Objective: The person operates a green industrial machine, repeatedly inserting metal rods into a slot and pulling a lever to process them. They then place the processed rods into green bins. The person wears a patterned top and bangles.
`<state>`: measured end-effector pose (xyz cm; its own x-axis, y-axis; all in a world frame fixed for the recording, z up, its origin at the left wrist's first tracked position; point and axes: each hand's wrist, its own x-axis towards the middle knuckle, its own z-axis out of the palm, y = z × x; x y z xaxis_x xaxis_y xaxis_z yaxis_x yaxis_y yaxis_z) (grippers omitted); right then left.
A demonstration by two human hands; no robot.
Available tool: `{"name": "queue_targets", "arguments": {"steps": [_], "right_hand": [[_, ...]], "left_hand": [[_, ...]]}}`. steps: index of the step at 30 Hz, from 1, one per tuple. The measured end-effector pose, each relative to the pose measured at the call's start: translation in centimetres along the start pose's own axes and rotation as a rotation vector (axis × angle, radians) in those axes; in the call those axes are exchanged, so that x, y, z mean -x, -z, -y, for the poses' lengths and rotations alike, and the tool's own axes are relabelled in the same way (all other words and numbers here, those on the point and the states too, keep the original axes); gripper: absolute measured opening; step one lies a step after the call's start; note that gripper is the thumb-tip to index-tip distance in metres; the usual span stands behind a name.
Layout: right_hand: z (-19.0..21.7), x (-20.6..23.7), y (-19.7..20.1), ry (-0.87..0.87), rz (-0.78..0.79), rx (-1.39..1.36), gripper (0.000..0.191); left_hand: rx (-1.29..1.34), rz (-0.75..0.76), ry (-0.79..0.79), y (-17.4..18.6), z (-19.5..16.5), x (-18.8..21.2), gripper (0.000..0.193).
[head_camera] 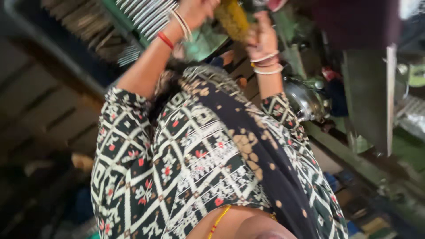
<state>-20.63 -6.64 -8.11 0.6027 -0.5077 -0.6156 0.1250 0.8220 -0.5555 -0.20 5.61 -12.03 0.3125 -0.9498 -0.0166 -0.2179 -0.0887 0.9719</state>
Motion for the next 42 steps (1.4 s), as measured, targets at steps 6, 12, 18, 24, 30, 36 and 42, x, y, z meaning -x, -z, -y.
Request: {"name": "queue_targets", "arguments": {"steps": [6,12,18,24,30,36,42], "right_hand": [[0.6,1.3,-5.4,-0.128,0.208,-0.064,0.045],[0.9,1.5,-6.1,0.577,-0.188,0.346,0.015],[4.8,4.0,-3.6,1.424,-0.237,1.458,0.019],[5.2,5.4,-1.0,1.343,-0.382,1.434,0.011],[4.5,2.8,1.0,0.816,-0.257,0.364,0.016],[4.3,2.8,4.0,0.862,-0.192,0.443,0.020],[4.0,0.9,5.6,0.931,-0.432,0.456,0.015]], "left_hand": [[0.643,0.181,0.178,-3.5,-5.5,-2.2,0.043],[0.943,0.202,0.380,-3.1,-6.1,-2.6,0.038],[1.082,0.347,0.476,-4.8,-5.6,-4.7,0.035],[1.006,0.453,0.493,-5.2,-8.8,-6.3,0.030],[0.815,0.394,0.269,-9.3,-9.5,-8.2,0.032],[0.644,0.287,0.117,-13.1,-9.5,-9.5,0.031],[0.009,-0.271,-0.760,-12.4,-10.4,-8.3,0.021]]}}
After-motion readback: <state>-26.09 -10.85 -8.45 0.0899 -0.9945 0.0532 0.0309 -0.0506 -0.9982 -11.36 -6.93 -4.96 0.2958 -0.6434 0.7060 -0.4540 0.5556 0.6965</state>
